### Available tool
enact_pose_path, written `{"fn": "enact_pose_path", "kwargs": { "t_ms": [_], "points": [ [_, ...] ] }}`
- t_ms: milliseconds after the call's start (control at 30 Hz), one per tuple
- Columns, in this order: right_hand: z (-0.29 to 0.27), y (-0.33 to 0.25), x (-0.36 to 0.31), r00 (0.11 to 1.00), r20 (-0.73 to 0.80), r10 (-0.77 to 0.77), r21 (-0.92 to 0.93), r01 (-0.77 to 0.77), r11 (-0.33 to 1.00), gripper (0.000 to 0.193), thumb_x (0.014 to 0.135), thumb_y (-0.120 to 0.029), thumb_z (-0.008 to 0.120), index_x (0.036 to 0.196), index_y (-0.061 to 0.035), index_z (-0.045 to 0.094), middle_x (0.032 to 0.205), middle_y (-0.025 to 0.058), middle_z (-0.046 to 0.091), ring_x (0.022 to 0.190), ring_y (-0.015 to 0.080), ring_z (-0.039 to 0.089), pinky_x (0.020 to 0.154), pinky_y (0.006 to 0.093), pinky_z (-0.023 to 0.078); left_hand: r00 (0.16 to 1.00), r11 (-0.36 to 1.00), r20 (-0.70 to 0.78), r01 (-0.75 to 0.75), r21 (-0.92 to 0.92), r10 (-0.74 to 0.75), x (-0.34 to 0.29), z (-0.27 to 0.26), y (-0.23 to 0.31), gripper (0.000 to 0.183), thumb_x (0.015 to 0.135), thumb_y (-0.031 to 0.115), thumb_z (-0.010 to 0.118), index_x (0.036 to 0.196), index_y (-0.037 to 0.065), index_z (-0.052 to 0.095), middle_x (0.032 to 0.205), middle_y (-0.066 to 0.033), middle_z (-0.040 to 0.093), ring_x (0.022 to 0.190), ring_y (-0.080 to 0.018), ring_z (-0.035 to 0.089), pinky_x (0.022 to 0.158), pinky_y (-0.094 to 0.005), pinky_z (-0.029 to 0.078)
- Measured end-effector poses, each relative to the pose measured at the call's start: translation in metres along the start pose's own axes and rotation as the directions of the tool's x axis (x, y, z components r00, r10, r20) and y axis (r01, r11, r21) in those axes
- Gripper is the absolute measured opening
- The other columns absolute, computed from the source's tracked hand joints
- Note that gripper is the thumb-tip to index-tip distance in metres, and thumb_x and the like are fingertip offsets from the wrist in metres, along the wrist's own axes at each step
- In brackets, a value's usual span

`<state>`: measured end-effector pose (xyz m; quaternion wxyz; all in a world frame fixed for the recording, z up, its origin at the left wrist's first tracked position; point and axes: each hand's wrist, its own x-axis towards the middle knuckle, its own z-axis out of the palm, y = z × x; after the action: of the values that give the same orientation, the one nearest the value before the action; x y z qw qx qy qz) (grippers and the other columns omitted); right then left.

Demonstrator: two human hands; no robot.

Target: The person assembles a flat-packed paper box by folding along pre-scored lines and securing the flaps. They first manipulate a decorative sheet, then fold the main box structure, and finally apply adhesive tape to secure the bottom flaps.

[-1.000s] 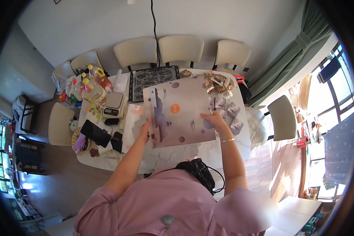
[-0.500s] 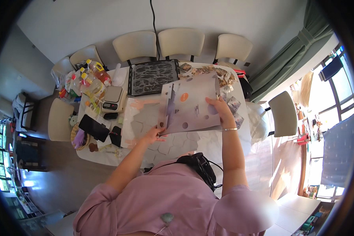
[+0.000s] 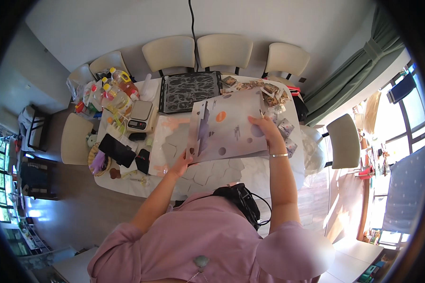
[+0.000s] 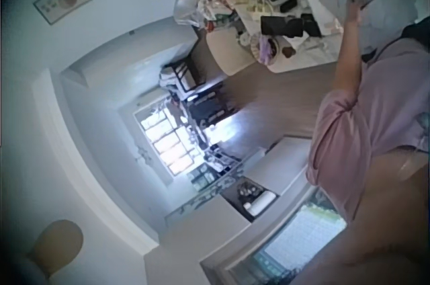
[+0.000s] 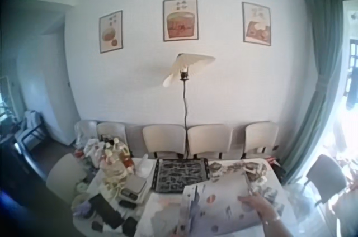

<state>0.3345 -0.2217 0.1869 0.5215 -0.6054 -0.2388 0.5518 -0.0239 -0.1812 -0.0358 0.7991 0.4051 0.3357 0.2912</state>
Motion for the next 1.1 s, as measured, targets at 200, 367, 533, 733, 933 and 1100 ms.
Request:
{"fn": "enact_pose_path", "kwargs": {
  "t_ms": [200, 367, 533, 733, 933, 1100],
  "points": [
    [-0.021, 0.009, 0.002, 1.000, -0.009, -0.007, 0.078, 0.008, 0.997, 0.032, 0.089, -0.014, 0.071, 0.117, -0.0012, 0.065, 0.102, 0.0082, 0.071, 0.083, 0.0165, 0.069, 0.072, 0.0290, 0.055, 0.998, 0.989, 0.053, -0.048, 0.140, 0.041, -0.007, -0.008, 0.004, 0.077, 0.081, 0.020, 0.083, 0.145, 0.001, 0.045, 0.138, -0.0066, 0.055, 0.127, -0.0181, 0.051, 0.106, -0.0350, 0.044],
    [-0.028, 0.012, 0.002, 1.000, 0.022, 0.018, 0.009, -0.018, 1.000, 0.033, 0.088, -0.014, 0.072, 0.118, -0.0009, 0.064, 0.103, 0.0081, 0.071, 0.085, 0.0166, 0.069, 0.073, 0.0289, 0.056, 0.994, 0.945, 0.109, -0.046, 0.323, 0.011, -0.022, -0.010, 0.014, 0.064, 0.077, 0.006, 0.083, 0.135, 0.001, 0.057, 0.130, -0.0048, 0.062, 0.122, -0.0165, 0.055, 0.103, -0.0322, 0.046],
    [-0.019, 0.005, -0.006, 1.000, 0.012, -0.016, -0.009, 0.016, 1.000, 0.034, 0.088, -0.015, 0.073, 0.117, 0.0002, 0.064, 0.102, 0.0082, 0.071, 0.084, 0.0166, 0.069, 0.073, 0.0291, 0.056, 0.989, 0.928, 0.138, -0.001, 0.374, -0.054, -0.030, -0.016, 0.027, 0.062, 0.073, 0.010, 0.086, 0.130, 0.000, 0.062, 0.122, -0.0048, 0.067, 0.116, -0.0162, 0.058, 0.099, -0.0331, 0.047],
    [-0.011, 0.001, -0.006, 1.000, 0.017, 0.020, -0.053, -0.019, 0.998, 0.034, 0.087, -0.015, 0.074, 0.114, 0.0031, 0.064, 0.097, 0.0101, 0.071, 0.079, 0.0181, 0.070, 0.069, 0.0305, 0.057, 0.980, 0.924, 0.176, 0.017, 0.383, -0.091, -0.027, -0.029, 0.017, 0.055, 0.073, 0.007, 0.081, 0.125, 0.001, 0.065, 0.114, -0.0047, 0.070, 0.099, -0.0138, 0.065, 0.091, -0.0291, 0.050],
    [0.011, 0.010, -0.003, 1.000, 0.004, 0.011, -0.049, -0.011, 0.999, 0.028, 0.086, -0.014, 0.075, 0.106, 0.0034, 0.066, 0.093, 0.0096, 0.071, 0.076, 0.0179, 0.069, 0.064, 0.0313, 0.057, 0.995, 0.843, -0.024, -0.073, 0.534, 0.101, -0.027, -0.035, -0.003, 0.026, 0.082, 0.009, 0.064, 0.105, -0.001, 0.069, 0.081, -0.0065, 0.072, 0.072, -0.0129, 0.066, 0.067, -0.0295, 0.051],
    [0.035, 0.007, -0.016, 1.000, 0.023, 0.018, -0.043, -0.017, 0.999, 0.031, 0.085, -0.013, 0.077, 0.106, 0.0051, 0.063, 0.096, 0.0131, 0.070, 0.080, 0.0202, 0.069, 0.068, 0.0346, 0.058, 0.955, 0.618, -0.036, -0.161, 0.769, 0.293, -0.032, -0.038, -0.021, 0.015, 0.086, 0.011, 0.059, 0.088, -0.002, 0.067, 0.069, -0.0140, 0.068, 0.061, -0.0200, 0.066, 0.058, -0.0342, 0.050]
  ]
}}
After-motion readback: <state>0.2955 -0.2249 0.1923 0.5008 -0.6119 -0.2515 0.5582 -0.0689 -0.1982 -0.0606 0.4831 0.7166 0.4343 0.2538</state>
